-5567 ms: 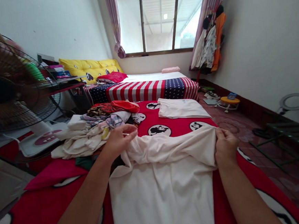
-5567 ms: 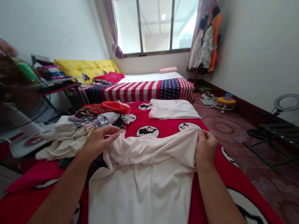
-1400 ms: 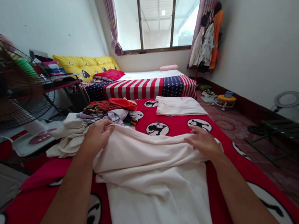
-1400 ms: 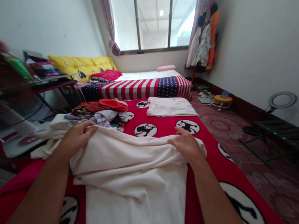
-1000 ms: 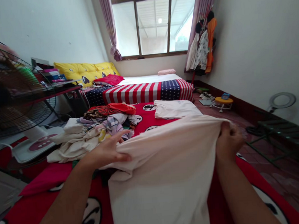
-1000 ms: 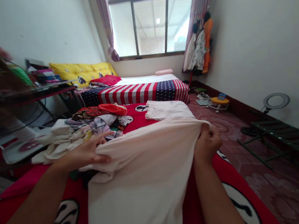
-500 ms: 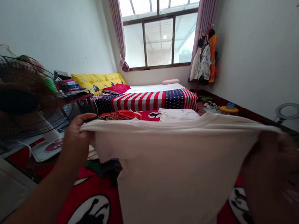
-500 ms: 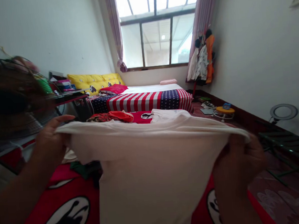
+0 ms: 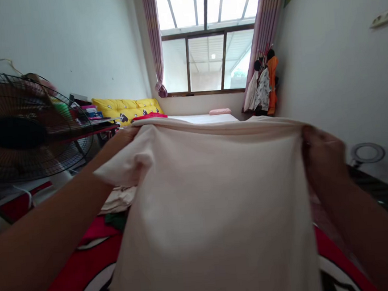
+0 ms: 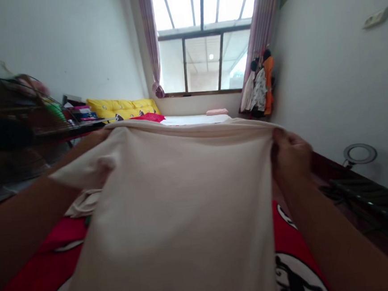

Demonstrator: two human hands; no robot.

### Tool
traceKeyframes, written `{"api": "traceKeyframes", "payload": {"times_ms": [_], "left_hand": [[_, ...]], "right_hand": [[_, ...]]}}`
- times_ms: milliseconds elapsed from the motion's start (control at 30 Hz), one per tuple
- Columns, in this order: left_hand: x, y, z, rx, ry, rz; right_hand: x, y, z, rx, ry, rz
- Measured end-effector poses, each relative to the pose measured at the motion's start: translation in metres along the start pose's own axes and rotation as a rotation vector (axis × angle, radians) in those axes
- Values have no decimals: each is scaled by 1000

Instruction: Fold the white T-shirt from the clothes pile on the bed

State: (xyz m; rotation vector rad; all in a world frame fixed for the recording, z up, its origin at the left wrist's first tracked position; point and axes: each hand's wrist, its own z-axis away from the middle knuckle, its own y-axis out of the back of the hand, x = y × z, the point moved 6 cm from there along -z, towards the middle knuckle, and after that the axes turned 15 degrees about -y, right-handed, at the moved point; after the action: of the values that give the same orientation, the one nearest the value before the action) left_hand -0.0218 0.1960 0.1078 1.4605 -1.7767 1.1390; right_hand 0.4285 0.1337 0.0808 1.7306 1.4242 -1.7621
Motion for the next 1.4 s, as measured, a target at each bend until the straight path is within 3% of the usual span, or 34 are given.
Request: {"api": "traceKeyframes", "payload": {"times_ms": [100, 200, 300, 433, 533, 600, 767, 900, 967, 1067, 1133, 1267, 1333, 1400], "left_hand": [[-31, -7, -14, 58, 1, -36], [-70, 0, 2, 59, -67, -290], [-93, 6, 47, -213, -160, -661], [-96, 9, 131, -730, -250, -917], [-98, 15, 182, -1000, -211, -969], [-103, 19, 202, -1080, -209, -1020], [-116, 16, 215, -1094, -303, -1121], [-114, 7, 209, -1048, -294, -1094], [-106, 8, 199, -923, -232, -1043], [-89, 18, 180, -650, -149, -997], [-77, 26, 169, -514, -130, -994], [-61, 42, 153, -398, -99, -995], [-60, 46, 148, -455, -75, -1005], [-60, 46, 147, -601, -85, -1056]], "right_hand": [[39, -14, -16, -115, -173, 128], [74, 3, 2, -173, -189, 358], [98, 37, 54, -368, -154, 630], [112, 91, 131, -630, -104, 1003], [111, 119, 160, -678, -23, 1177], [110, 126, 168, -636, 9, 1248], [114, 116, 177, -489, -9, 1375], [112, 97, 179, -513, -54, 1241], [106, 95, 173, -443, -148, 1073], [98, 100, 162, -231, -340, 795], [93, 102, 156, -147, -393, 710], [77, 97, 141, -290, -230, 986], [69, 100, 130, -383, -92, 1214], [59, 108, 116, -406, 60, 1405]]}}
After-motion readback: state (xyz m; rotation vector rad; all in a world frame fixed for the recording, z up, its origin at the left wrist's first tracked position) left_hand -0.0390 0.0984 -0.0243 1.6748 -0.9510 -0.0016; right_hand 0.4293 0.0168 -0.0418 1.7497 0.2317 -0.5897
